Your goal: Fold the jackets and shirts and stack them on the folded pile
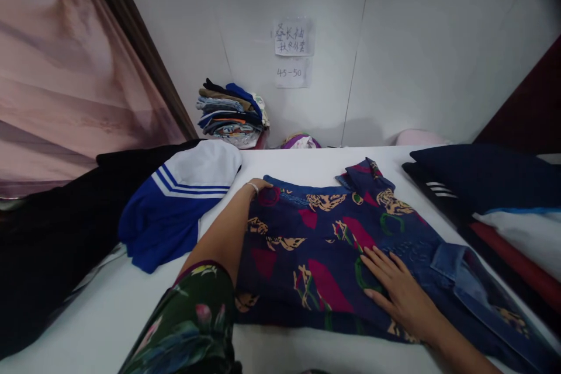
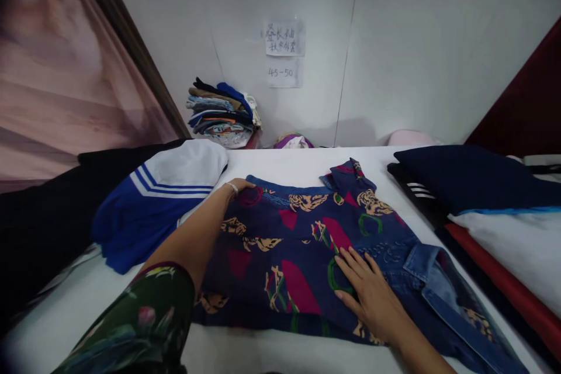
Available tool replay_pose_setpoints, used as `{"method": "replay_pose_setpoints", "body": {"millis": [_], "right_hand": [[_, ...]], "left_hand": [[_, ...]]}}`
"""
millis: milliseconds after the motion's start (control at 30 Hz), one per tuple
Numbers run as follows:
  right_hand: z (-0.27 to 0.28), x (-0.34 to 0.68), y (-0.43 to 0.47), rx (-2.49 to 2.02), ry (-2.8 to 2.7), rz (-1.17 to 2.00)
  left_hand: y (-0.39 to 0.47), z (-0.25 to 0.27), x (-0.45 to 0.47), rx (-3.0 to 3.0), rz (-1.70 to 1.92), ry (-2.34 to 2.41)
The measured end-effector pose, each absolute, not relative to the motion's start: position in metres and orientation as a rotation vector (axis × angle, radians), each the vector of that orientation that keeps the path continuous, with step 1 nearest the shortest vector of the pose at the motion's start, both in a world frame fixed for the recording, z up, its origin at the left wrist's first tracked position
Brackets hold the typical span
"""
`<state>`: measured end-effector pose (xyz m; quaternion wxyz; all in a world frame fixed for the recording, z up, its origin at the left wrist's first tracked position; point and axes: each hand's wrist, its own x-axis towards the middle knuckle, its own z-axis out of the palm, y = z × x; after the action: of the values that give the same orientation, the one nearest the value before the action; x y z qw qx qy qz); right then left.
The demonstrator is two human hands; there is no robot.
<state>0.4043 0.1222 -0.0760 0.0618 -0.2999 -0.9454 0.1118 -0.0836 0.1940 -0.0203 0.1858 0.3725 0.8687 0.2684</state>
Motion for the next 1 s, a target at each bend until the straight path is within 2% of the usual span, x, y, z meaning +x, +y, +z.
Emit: {"method": "replay_pose_setpoints", "body": {"millis": [167, 400, 500, 633, 733, 1000], "right_hand": [[-0.071, 0.403, 0.121, -0.94, -2.84, 0.49], [-0.058, 0.398, 0.119, -0.983, -2.767, 0.696], [-0.056, 0.398, 0.117, -0.991, -2.715, 0.777], [-0.05, 0.401, 0.129, -0.966, -2.623, 0.991], [-0.031, 0.398, 0.169, -0.983, -2.362, 1.061], [0.013, 0.344, 0.337, -1.593, -1.796, 0.777]], "left_hand": [[0.188, -0.006, -0.092, 1.053, 0.731, 2.378], [0.173, -0.008, -0.101, 1.043, 0.657, 2.735], [0.17, -0.019, -0.077, 1.457, 0.549, 2.718], [0.162, -0.042, -0.032, 1.931, 0.235, 2.458], [0.155, -0.056, -0.014, 1.955, 0.081, 2.427], [0.153, -0.056, -0.014, 1.944, 0.064, 2.436]]}}
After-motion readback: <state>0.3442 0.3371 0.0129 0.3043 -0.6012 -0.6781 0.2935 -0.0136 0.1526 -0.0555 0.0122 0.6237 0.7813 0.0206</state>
